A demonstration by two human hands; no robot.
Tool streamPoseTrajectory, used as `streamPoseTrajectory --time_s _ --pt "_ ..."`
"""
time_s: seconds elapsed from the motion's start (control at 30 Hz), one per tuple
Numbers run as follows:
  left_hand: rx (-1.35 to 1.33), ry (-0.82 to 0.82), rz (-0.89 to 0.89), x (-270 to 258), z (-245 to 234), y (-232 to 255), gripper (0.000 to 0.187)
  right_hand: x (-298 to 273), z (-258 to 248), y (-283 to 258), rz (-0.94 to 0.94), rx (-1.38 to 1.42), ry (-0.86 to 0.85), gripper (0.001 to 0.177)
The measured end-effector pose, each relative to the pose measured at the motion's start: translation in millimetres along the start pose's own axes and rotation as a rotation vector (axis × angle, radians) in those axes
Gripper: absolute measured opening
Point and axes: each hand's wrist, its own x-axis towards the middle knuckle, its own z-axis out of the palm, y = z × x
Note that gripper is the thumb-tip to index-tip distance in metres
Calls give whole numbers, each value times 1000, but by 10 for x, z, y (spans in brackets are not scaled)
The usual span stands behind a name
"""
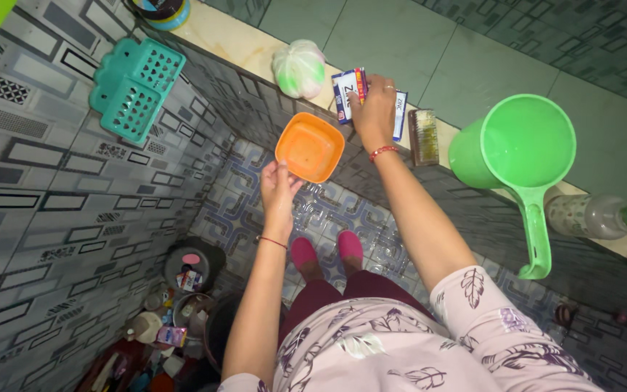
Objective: The person cleans various small bathroom items by wiping them with a damp cloth and rinsing them with water from a green pitcher.
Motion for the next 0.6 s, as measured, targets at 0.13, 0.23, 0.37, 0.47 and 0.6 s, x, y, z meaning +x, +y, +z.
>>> streamPoseTrajectory --time_s 0.13,0.23,0.37,0.47,0.6 --pt "-85 -27 -35 -5 -31 -1 41 -29 -23 1 -39 -63 19 45" --pt "-159 -96 -38 -23 -53 -14 42 -35 -95 -27 -36 -39 12 44" --pt "-167 -92 -54 -57 -42 -7 42 -93 -316 -106 -110 50 53 27" --pt "-150 -107 -81 -124 12 18 43 -234 -625 -210 -147 169 15 17" --pt "-114 -199 -102 -209 182 80 45 -382 -1111 -330 -128 300 -22 10"
